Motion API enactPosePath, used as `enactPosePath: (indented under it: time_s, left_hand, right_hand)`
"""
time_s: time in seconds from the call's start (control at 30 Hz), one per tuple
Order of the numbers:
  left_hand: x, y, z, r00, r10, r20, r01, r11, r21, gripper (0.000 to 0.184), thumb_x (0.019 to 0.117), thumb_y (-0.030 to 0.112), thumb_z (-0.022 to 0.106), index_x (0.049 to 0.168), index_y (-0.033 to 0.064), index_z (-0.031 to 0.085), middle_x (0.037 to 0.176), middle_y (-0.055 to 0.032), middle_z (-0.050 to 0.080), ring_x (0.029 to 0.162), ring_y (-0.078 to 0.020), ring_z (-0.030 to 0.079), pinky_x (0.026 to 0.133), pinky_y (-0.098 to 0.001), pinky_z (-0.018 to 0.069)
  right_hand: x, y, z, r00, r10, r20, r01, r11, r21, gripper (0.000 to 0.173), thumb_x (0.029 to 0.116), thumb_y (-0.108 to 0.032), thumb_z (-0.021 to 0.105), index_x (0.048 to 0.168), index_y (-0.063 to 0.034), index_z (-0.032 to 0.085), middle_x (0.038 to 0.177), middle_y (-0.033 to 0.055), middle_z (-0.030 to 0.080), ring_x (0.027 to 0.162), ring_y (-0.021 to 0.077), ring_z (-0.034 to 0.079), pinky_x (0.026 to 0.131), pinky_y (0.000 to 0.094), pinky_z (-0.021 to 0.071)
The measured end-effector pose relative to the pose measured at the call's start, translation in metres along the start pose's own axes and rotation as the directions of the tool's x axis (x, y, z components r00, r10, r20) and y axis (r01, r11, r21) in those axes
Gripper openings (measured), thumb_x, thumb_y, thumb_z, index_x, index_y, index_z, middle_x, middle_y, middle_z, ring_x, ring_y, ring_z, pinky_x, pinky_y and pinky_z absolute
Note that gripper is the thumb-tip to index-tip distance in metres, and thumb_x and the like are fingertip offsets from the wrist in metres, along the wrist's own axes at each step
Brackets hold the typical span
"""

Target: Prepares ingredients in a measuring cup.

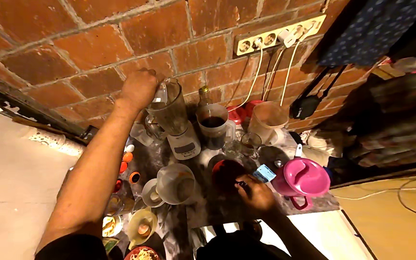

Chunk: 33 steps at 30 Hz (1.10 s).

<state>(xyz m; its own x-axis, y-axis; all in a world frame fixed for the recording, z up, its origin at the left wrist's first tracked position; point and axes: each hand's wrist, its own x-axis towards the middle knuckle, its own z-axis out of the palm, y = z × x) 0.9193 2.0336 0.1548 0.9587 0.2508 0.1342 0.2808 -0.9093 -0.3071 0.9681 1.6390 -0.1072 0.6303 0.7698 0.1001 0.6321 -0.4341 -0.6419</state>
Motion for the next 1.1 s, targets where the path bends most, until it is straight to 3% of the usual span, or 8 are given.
enactPosePath:
  time_s: [0.23,0.37,0.47,0.57,0.67,0.87,1.0,1.1]
  left_hand:
    - [-0.025,-0.01,0.003,0.93,-0.337,-0.148,0.285,0.914,-0.29,0.038,0.1095,0.028,0.047,0.13,-0.0016,0.062,0.123,-0.0296,0.065,0.117,-0.0494,0.062,0.1,-0.0671,0.0446]
    - [-0.036,-0.021,0.004,0.857,-0.479,-0.191,0.381,0.837,-0.393,0.04,0.1097,0.032,0.046,0.128,-0.0014,0.06,0.122,-0.0272,0.065,0.116,-0.0452,0.063,0.1,-0.0638,0.0457]
    - [-0.049,-0.03,0.005,0.795,-0.558,-0.238,0.386,0.768,-0.511,0.042,0.1088,0.033,0.048,0.128,-0.0021,0.061,0.117,-0.0259,0.067,0.111,-0.0407,0.065,0.099,-0.0593,0.0481]
    - [-0.065,-0.039,0.004,0.768,-0.592,-0.245,0.354,0.711,-0.607,0.042,0.1087,0.032,0.049,0.129,-0.0035,0.06,0.116,-0.0256,0.067,0.106,-0.035,0.067,0.098,-0.0531,0.0512]
    - [-0.08,-0.049,0.007,0.739,-0.618,-0.267,0.309,0.664,-0.681,0.045,0.108,0.035,0.049,0.127,-0.0051,0.059,0.113,-0.0241,0.066,0.101,-0.0281,0.067,0.094,-0.0465,0.0532]
    - [-0.116,-0.041,0.017,0.613,-0.751,-0.247,0.229,0.468,-0.854,0.035,0.1069,0.032,0.053,0.122,0.0003,0.056,0.094,-0.0034,0.062,0.069,-0.0039,0.059,0.065,-0.0259,0.0542]
    - [-0.136,-0.043,0.032,0.564,-0.794,-0.226,0.161,0.375,-0.913,0.026,0.1062,0.029,0.055,0.118,0.0056,0.057,0.09,0.0049,0.061,0.067,0.0001,0.059,0.063,-0.0211,0.0544]
    - [-0.148,-0.046,0.042,0.548,-0.803,-0.234,0.114,0.349,-0.93,0.016,0.1055,0.027,0.056,0.112,0.0128,0.056,0.087,0.0109,0.061,0.067,0.0018,0.061,0.061,-0.0196,0.0554]
  right_hand:
    - [0.012,-0.015,0.024,0.97,-0.199,0.138,0.14,0.925,0.353,0.033,0.0961,-0.028,0.069,0.117,-0.0025,0.072,0.116,0.0134,0.073,0.106,0.021,0.07,0.096,0.0392,0.0576]
    - [0.014,-0.053,0.036,0.903,-0.245,0.353,0.053,0.879,0.474,0.049,0.0927,-0.037,0.074,0.127,-0.0023,0.068,0.126,0.0149,0.068,0.116,0.0215,0.065,0.103,0.0408,0.0533]
    - [0.009,-0.057,0.055,0.892,-0.366,0.264,0.214,0.858,0.467,0.054,0.0911,-0.042,0.076,0.123,0.0008,0.068,0.122,0.017,0.07,0.113,0.0238,0.067,0.1,0.0408,0.0552]
    - [0.016,-0.061,0.041,0.94,-0.272,0.205,0.155,0.878,0.453,0.046,0.0926,-0.035,0.075,0.122,0.0003,0.069,0.122,0.0168,0.069,0.113,0.0239,0.067,0.1,0.042,0.0547]
    - [0.054,-0.036,0.029,0.959,-0.207,-0.192,0.269,0.881,0.389,0.031,0.0937,-0.024,0.069,0.111,0.001,0.07,0.111,0.0146,0.071,0.105,0.0197,0.069,0.094,0.0375,0.0579]
    - [0.166,0.018,-0.013,0.944,0.113,-0.311,-0.017,0.955,0.295,0.057,0.0963,-0.038,0.071,0.133,0.0025,0.056,0.129,0.0262,0.061,0.117,0.0383,0.062,0.1,0.0559,0.0514]
    - [0.208,0.04,-0.005,0.985,0.094,-0.146,-0.043,0.948,0.316,0.039,0.0996,-0.034,0.069,0.112,0.003,0.066,0.104,0.0214,0.068,0.094,0.0318,0.067,0.088,0.0528,0.0547]
    - [0.223,0.041,0.001,0.997,0.017,-0.076,0.019,0.893,0.45,0.025,0.1023,-0.023,0.065,0.095,0.0015,0.068,0.081,0.0064,0.063,0.074,0.01,0.058,0.074,0.032,0.0522]
